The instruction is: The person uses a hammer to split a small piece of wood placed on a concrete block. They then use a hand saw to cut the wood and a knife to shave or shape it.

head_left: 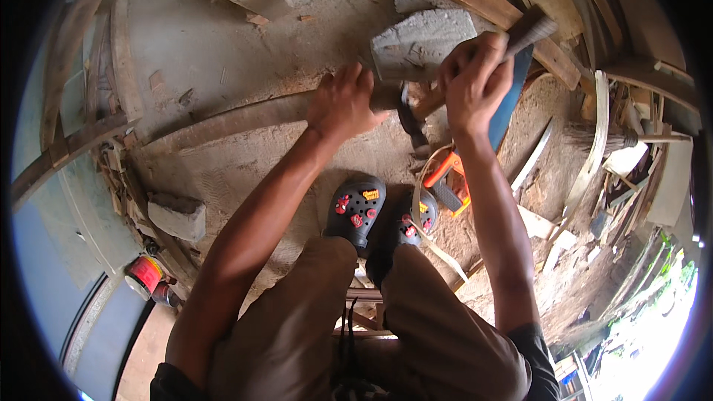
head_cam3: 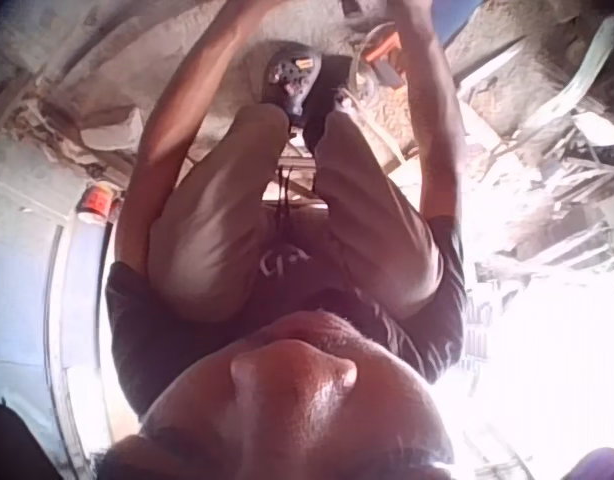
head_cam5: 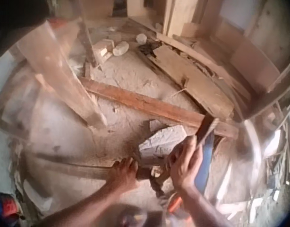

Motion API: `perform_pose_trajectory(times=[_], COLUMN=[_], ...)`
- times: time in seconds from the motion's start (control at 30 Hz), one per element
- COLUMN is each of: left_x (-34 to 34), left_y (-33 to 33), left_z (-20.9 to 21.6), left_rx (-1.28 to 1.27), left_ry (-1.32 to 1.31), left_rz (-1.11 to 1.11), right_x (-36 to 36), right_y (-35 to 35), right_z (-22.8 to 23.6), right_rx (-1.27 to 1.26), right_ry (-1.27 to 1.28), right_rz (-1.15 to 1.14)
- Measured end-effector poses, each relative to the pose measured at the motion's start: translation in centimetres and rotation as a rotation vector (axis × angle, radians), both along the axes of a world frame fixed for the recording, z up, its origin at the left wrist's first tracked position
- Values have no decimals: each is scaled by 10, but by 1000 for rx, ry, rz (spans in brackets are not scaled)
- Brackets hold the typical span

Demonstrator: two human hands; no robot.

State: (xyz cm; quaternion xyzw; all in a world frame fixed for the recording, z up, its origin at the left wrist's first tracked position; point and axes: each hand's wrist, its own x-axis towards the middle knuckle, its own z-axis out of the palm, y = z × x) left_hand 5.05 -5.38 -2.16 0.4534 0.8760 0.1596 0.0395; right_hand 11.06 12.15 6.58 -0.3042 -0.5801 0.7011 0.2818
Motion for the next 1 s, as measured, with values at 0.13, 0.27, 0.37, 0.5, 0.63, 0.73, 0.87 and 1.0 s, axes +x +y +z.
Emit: perform_pose_trajectory(times=[0.13,0.27,0.37,0.5,0.63,0.73,0.87,1.0], left_x=[1,-6,-6,-11,-30,-40,-42,-28], left_y=[1,-3,-4,3,11,12,14,3], left_z=[3,0,-8,5,20,24,20,9], left_rx=[-9,-55,86,1,-16,-51,-82,-8], left_ry=[21,-43,136,-66,-218,-265,-275,-149], left_rz=[-11,3,18,9,15,33,13,4], right_x=[4,44,85,136,178,190,221,254], right_y=[15,38,38,35,20,0,-10,-27], right_z=[13,16,32,41,27,36,32,33], right_rx=[287,445,376,399,570,666,82,-276], right_ry=[428,394,40,-223,-386,-616,-608,-178], right_rz=[-167,-103,-183,-208,32,186,310,441])
